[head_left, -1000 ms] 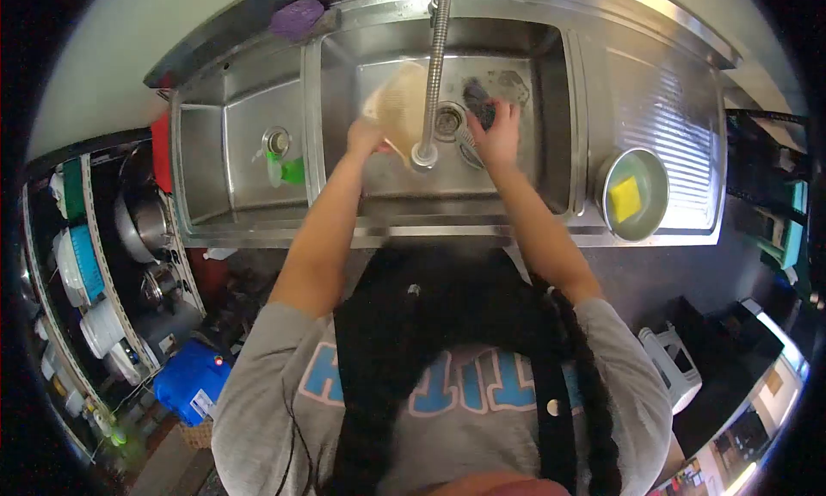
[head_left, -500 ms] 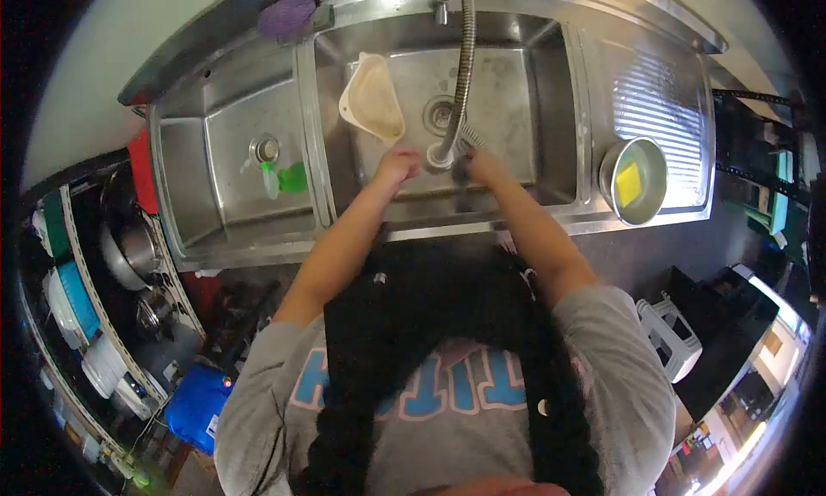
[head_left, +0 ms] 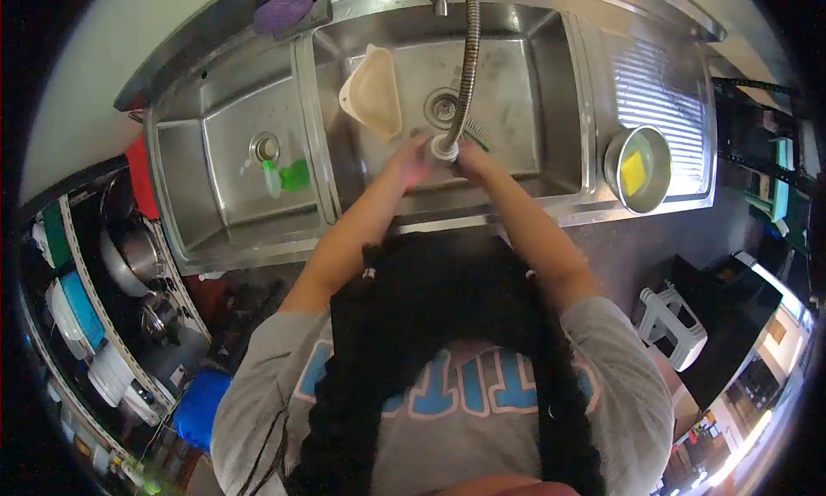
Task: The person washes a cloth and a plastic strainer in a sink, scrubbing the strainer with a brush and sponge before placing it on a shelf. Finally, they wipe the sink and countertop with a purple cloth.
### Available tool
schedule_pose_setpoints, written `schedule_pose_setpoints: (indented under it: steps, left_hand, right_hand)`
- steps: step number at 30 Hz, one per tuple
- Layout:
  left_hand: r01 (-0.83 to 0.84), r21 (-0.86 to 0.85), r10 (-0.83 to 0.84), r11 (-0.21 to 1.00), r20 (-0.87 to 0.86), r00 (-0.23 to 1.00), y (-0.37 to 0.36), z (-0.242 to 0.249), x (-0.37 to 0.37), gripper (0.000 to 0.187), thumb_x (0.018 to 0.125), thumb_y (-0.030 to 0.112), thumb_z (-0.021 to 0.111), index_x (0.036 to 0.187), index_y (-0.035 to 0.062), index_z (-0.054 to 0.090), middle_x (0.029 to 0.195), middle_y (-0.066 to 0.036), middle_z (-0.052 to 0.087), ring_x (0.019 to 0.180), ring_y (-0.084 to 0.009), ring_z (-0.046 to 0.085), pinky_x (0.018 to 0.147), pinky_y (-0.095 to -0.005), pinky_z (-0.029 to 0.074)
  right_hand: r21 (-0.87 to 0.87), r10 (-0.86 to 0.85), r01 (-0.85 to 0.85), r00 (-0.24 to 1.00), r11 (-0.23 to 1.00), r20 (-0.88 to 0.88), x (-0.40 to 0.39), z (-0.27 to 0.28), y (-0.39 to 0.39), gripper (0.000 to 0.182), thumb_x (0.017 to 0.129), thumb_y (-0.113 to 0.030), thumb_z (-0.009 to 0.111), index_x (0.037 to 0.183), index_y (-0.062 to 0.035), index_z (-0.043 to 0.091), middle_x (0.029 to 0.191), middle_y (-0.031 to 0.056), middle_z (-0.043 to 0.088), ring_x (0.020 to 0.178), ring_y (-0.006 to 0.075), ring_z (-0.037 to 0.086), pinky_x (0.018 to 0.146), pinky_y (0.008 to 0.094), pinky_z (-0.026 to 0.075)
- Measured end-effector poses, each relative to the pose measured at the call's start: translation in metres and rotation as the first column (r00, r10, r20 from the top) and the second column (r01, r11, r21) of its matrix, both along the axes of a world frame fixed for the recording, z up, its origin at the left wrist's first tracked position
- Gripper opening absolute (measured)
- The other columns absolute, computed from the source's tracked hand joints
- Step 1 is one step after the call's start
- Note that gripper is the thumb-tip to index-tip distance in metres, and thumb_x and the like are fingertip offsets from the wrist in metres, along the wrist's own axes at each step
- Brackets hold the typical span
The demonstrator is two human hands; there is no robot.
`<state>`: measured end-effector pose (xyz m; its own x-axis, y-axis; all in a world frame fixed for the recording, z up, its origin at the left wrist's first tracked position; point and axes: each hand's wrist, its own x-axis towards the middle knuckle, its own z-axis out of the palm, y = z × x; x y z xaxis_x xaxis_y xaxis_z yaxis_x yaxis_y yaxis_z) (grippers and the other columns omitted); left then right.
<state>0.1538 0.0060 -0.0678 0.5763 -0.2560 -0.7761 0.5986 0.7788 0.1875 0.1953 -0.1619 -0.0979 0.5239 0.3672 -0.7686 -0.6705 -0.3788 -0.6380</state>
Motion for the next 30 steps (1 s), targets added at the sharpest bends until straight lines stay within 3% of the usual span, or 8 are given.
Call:
schedule_pose_setpoints:
  steps: [5,7,17,19,24,26,28,30]
  left_hand:
    - [-0.266,0.400,0.165,0.877,0.268,0.949,-0.017,0.019,0.002,0.029,0.081,0.020,0.077,0.100,0.0057,0.060,0.092,-0.010,0.066,0.086,-0.0211,0.064,0.074,-0.0318,0.053]
    - [-0.093,0.982,-0.166,0.162,0.119,0.979,-0.018,-0.003,0.004,0.030,0.078,0.017,0.078,0.097,0.0029,0.059,0.094,-0.012,0.067,0.087,-0.0226,0.064,0.074,-0.0343,0.051]
    - [-0.209,0.895,0.197,0.394,0.140,0.970,-0.016,0.004,0.027,0.032,0.079,0.021,0.074,0.097,-0.0038,0.064,0.087,-0.012,0.067,0.076,-0.0220,0.063,0.068,-0.0358,0.050]
    - [-0.052,0.812,0.120,0.581,-0.023,0.992,-0.012,-0.024,0.023,0.028,0.080,0.019,0.072,0.096,-0.0029,0.065,0.086,-0.012,0.068,0.076,-0.0215,0.063,0.067,-0.0346,0.049]
    - [-0.098,0.627,0.079,0.773,0.058,0.995,-0.012,-0.033,0.016,0.026,0.082,0.021,0.069,0.096,-0.0010,0.065,0.089,-0.013,0.068,0.078,-0.0232,0.065,0.066,-0.0372,0.053]
    - [0.006,-0.100,0.011,0.995,0.169,0.986,0.005,-0.125,-0.002,0.020,0.087,0.019,0.065,0.094,0.0013,0.062,0.088,-0.009,0.065,0.079,-0.0227,0.066,0.062,-0.0338,0.055]
    - [0.141,0.207,-0.149,0.968,0.026,0.989,-0.030,-0.088,-0.003,0.020,0.090,0.019,0.065,0.100,0.0022,0.062,0.090,-0.009,0.066,0.083,-0.0219,0.066,0.067,-0.0321,0.057]
    - [0.366,0.230,-0.381,0.902,0.020,0.924,-0.051,-0.011,0.005,0.018,0.092,0.017,0.063,0.104,0.0036,0.062,0.094,-0.010,0.067,0.083,-0.0224,0.066,0.070,-0.0321,0.058]
  right_hand:
    - [0.105,-0.641,0.656,0.754,0.747,-0.147,-0.033,0.006,0.038,0.025,0.094,-0.027,0.055,0.102,-0.0039,0.060,0.081,0.0082,0.062,0.070,0.0186,0.061,0.061,0.0363,0.050]
    - [0.512,-0.690,0.493,0.648,0.703,0.323,-0.052,0.036,0.058,0.029,0.090,-0.023,0.064,0.110,-0.0026,0.056,0.084,0.0078,0.064,0.066,0.0154,0.060,0.056,0.0337,0.050]
    - [0.083,-0.157,0.140,0.947,0.987,0.281,-0.036,0.097,0.021,0.027,0.082,-0.015,0.073,0.105,-0.0068,0.061,0.089,0.0109,0.066,0.068,0.0208,0.064,0.057,0.0350,0.052]
    - [-0.183,0.146,-0.010,0.650,0.983,0.745,-0.025,0.093,0.003,0.029,0.079,-0.012,0.071,0.107,-0.0132,0.061,0.093,0.0193,0.066,0.083,0.0340,0.066,0.070,0.0430,0.053]
    - [-0.374,0.278,-0.005,0.678,0.927,0.680,-0.027,0.094,-0.029,0.027,0.076,-0.010,0.067,0.103,-0.0134,0.064,0.101,0.0203,0.065,0.096,0.0395,0.061,0.082,0.0457,0.050]
    - [-0.489,0.409,-0.088,0.685,0.868,0.603,-0.032,0.054,-0.041,0.024,0.076,-0.012,0.068,0.100,-0.0104,0.066,0.103,0.0178,0.065,0.096,0.0384,0.061,0.082,0.0445,0.050]
    - [-0.497,0.764,-0.591,0.576,0.635,0.292,-0.026,0.003,-0.050,0.026,0.075,-0.015,0.067,0.101,-0.0131,0.067,0.104,0.0194,0.063,0.097,0.0381,0.061,0.083,0.0439,0.051]
    - [-0.472,0.725,-0.567,0.628,0.675,0.282,0.000,0.020,-0.055,0.027,0.074,-0.019,0.069,0.101,-0.0136,0.067,0.105,0.0207,0.063,0.098,0.0382,0.061,0.084,0.0440,0.051]
